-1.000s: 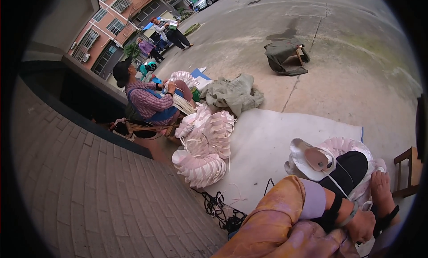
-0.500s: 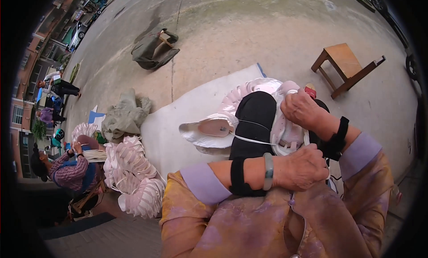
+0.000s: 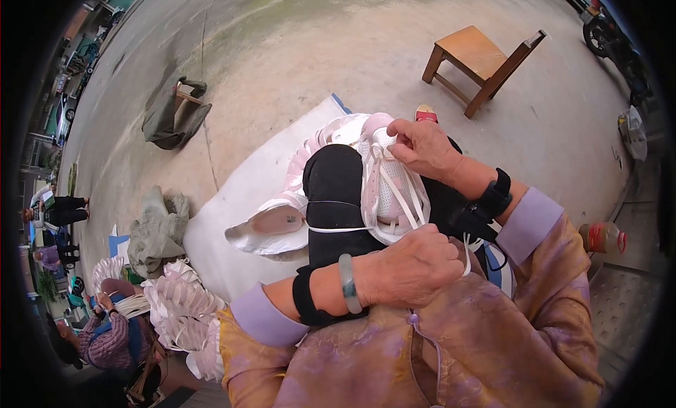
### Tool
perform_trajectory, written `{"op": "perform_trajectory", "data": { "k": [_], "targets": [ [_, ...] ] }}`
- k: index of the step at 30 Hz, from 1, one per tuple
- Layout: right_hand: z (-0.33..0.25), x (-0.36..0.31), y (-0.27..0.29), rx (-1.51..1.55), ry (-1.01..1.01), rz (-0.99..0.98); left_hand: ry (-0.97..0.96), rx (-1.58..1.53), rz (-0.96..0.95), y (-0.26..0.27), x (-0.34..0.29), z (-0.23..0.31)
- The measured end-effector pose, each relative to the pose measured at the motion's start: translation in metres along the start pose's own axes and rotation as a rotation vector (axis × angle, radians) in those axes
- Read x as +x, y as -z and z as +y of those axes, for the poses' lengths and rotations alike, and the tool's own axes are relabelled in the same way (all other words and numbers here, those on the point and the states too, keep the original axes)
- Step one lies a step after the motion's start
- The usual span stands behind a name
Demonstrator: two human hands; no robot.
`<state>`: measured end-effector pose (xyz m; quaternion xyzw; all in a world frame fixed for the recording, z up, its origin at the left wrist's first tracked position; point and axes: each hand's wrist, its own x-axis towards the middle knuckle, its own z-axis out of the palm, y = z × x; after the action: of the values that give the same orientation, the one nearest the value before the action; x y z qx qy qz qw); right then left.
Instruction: The recorder is threading laces into a pink and white sneaker while seated outdoors.
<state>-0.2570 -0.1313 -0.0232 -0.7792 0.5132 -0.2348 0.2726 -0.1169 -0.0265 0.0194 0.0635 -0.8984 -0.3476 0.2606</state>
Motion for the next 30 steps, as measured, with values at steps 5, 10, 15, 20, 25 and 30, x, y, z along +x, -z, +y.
{"op": "perform_trajectory", "data": {
  "k": [5,10,15,20,25,30],
  "targets": [
    [0.008,-0.007,0.003,-0.233,0.099,-0.047,0.039,-0.027,-0.009,-0.001,0.003,-0.003],
    [0.0,-0.009,-0.006,-0.593,0.226,-0.266,0.067,-0.021,-0.041,-0.006,0.003,-0.003],
    [0.008,-0.014,-0.017,-0.55,0.178,-0.197,0.104,-0.011,-0.069,-0.005,0.003,-0.002],
    [0.043,-0.034,-0.018,-0.218,0.025,0.08,0.15,-0.034,-0.137,0.005,0.0,-0.002],
    [0.037,-0.029,-0.015,-0.081,0.057,0.109,0.196,-0.071,-0.144,0.005,-0.002,-0.004],
    [0.046,-0.016,-0.014,0.235,0.039,0.019,0.222,-0.081,-0.172,0.007,0.001,-0.004]
  ]
}}
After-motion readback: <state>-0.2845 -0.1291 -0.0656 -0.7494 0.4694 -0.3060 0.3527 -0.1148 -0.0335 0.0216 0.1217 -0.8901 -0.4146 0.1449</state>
